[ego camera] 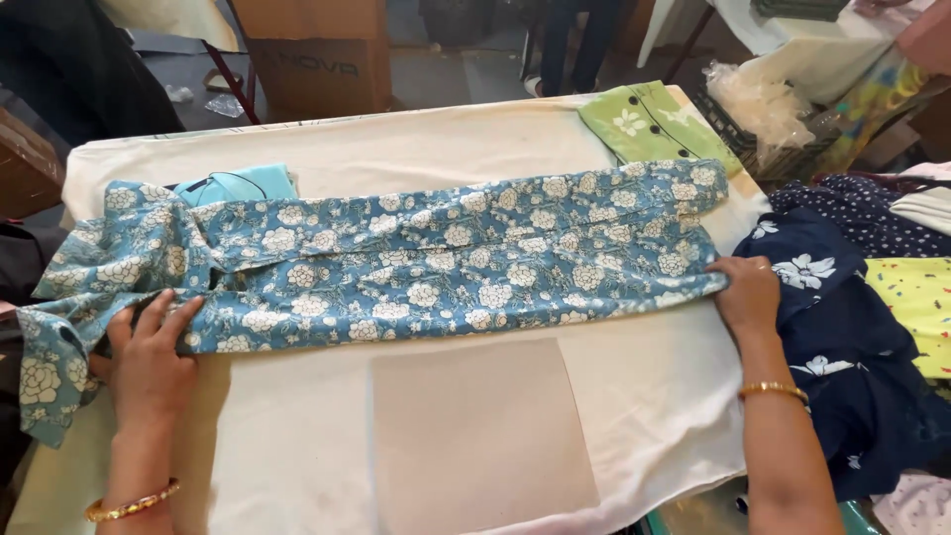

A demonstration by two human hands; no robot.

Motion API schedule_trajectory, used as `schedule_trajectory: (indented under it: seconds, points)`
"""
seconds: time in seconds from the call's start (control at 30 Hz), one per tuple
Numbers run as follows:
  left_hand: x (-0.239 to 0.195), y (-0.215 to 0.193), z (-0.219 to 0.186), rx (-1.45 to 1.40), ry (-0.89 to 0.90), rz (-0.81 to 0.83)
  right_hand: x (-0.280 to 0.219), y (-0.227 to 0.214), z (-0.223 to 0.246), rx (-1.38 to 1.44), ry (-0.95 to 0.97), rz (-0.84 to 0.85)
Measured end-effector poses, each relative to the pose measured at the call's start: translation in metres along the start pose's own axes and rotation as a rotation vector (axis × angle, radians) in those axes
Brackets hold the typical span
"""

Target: The person folds a light blue polka-dotted garment and a blue floral garment on a white table. They smooth the fabric, fold the sides inward, and then fold the items into compact rectangles, placing them on the table.

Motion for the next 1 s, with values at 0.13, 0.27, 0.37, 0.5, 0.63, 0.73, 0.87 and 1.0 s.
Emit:
schedule_trajectory:
  seconds: [0.13, 0.27, 0.37, 0.5, 0.63, 0.73, 0.87, 1.0]
  points:
    - [0.006, -0.033, -0.005, 0.004, 0.083, -0.037, 0.019, -0.033, -0.026, -0.029, 0.048, -0.227]
    - [-0.009, -0.076, -0.018, 0.074, 0.197, -0.086, 0.008, -0.078, -0.020, -0.052, 0.028, -0.327]
    - [-0.036, -0.076, -0.006, 0.098, 0.131, -0.003, -0.019, -0.078, -0.024, -0.113, 0.006, -0.272]
    - [-0.048, -0.057, 0.006, 0.098, 0.031, 0.131, -0.039, -0.070, -0.019, -0.088, -0.019, -0.166]
    - [-0.070, 0.009, 0.039, 0.416, 0.049, 0.567, -0.031, -0.056, -0.019, -0.159, -0.015, 0.041]
    - [-0.039, -0.012, -0.025, 0.000, -0.017, 0.514, -0.006, -0.050, -0.028, 0.270, 0.154, -0.012]
    - [0.009, 0.045, -0.064, -1.044, -0.460, 0.387, 0.027, 0.054, -0.029, 1.102, 0.772, 0.273]
    - [0.018, 0.091, -0.057, -1.265, -0.659, 0.283, 0.043, 0.128, -0.041, 1.390, 0.938, 0.236]
Point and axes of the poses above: each hand's wrist, its own x-axis towards the middle knuckle, its own y-axis out of the palm, z = x × y, the point moved 10 cm from there along x, towards the middle knuckle, and after that the axes turned 1 degree about y, right-handed, at the moved point
